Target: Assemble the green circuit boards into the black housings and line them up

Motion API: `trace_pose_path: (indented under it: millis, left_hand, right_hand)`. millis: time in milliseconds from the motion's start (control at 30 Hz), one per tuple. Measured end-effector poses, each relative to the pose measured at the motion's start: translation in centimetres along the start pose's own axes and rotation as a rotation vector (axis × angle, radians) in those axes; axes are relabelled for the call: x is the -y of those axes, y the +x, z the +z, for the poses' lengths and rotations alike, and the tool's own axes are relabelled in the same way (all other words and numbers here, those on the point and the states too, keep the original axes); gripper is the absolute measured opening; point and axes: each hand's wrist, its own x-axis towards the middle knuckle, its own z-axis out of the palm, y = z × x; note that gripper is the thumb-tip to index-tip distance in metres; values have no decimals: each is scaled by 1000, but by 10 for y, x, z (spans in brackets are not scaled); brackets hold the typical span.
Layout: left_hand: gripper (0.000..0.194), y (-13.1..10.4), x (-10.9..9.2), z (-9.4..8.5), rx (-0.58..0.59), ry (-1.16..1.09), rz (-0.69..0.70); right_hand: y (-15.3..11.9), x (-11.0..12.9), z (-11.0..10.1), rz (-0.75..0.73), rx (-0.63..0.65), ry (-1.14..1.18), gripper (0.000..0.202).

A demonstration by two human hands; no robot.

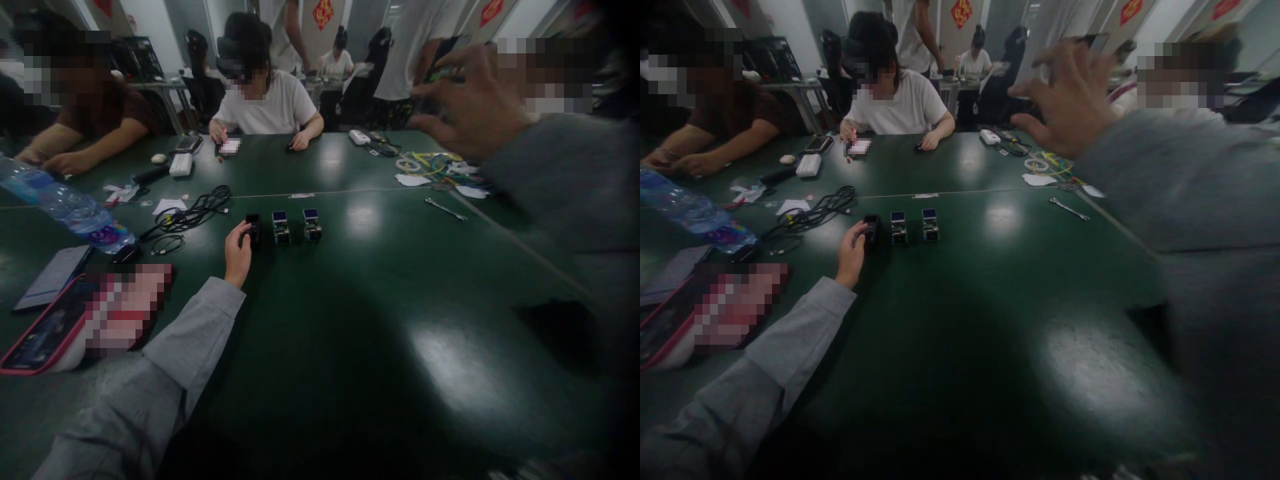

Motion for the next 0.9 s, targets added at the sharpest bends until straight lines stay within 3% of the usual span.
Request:
trace_pose_path:
  millis: [67, 200, 300, 367, 533, 733, 900]
  left_hand:
    - [29, 0, -1, 0, 4, -6, -4]
    - [28, -2, -6, 0, 13, 3, 38]
    - [29, -2, -7, 0, 14, 0, 42]
    - [30, -1, -4, 0, 6, -21, 10]
    - [29, 0, 2, 1, 7, -44, -33]
    - [29, 0, 4, 1, 20, -63, -47]
    - [29, 0, 5, 1, 21, -59, -40]
  right_hand:
    - [-16, 28, 45, -170, -134, -66, 57]
    - [-110, 63, 164, -203, 42, -37, 40]
    - [-163, 66, 210, -200, 154, -26, 44]
    - [-172, 62, 217, -183, 160, -20, 42]
    - [-161, 46, 217, -146, 195, 113, 41]
    - [-155, 34, 224, 80, 98, 319, 34]
    - [-152, 30, 229, 164, 137, 286, 29]
